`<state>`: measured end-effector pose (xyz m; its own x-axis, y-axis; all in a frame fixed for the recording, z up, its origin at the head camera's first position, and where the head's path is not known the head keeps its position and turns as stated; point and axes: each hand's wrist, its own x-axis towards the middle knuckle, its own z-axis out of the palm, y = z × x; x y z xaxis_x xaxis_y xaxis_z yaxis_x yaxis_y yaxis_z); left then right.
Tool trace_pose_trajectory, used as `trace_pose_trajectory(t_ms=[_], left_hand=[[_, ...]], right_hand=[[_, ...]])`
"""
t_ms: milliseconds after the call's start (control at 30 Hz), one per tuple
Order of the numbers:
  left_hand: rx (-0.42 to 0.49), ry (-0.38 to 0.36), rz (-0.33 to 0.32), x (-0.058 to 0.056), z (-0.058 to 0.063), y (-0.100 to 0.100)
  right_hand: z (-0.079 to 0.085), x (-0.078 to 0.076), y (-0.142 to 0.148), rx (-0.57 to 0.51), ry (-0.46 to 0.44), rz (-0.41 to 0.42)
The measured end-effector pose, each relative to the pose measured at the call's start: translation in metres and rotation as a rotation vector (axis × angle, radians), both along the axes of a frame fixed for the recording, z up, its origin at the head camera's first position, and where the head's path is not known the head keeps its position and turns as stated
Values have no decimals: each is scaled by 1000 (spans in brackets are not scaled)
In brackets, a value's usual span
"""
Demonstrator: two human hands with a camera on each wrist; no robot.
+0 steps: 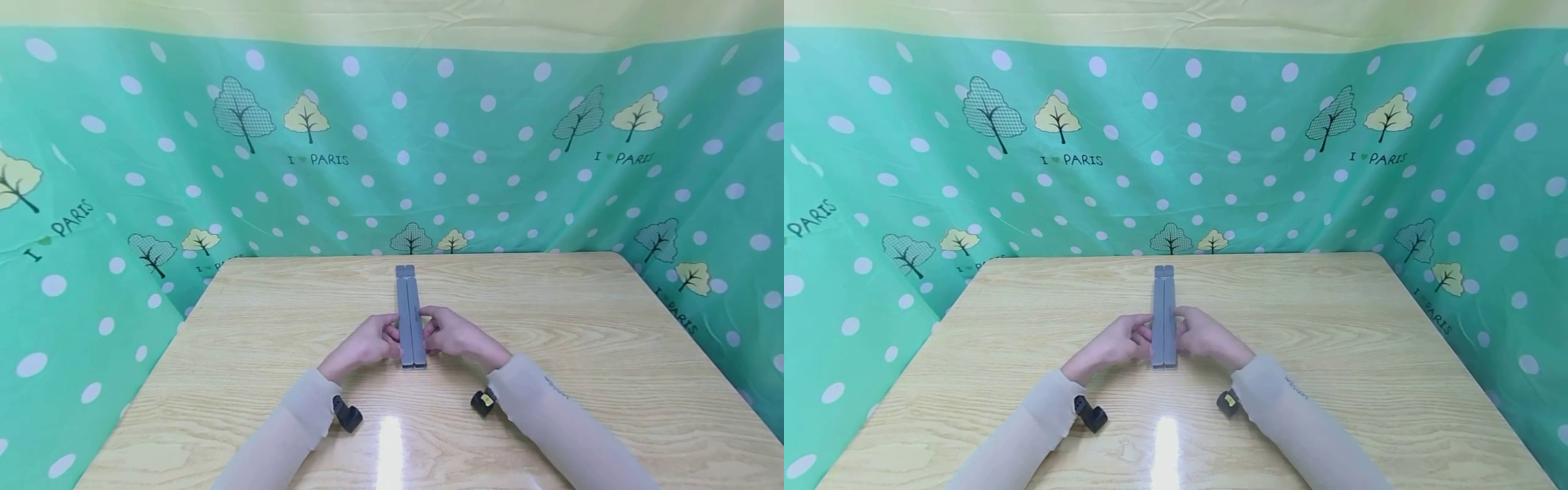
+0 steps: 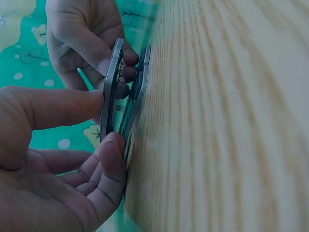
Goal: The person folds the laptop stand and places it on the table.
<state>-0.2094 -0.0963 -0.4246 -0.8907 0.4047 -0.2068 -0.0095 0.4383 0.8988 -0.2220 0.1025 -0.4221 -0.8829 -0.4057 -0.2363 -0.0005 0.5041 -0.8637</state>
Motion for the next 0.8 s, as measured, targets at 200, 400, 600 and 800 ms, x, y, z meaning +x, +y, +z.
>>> trace_pose_trajectory(t_ms=[200, 400, 600, 800], left_hand=[[-30, 20, -2, 0, -1, -1], [-60, 31, -1, 1, 0, 1], [-86, 33, -11, 2, 1, 2], [-117, 56, -15, 2, 1, 2]], right_hand=[[3, 2, -1, 85, 48, 23], [6, 5, 0, 114, 48, 48], [8, 5, 0, 140, 38, 51], [5, 4, -1, 168, 74, 63]])
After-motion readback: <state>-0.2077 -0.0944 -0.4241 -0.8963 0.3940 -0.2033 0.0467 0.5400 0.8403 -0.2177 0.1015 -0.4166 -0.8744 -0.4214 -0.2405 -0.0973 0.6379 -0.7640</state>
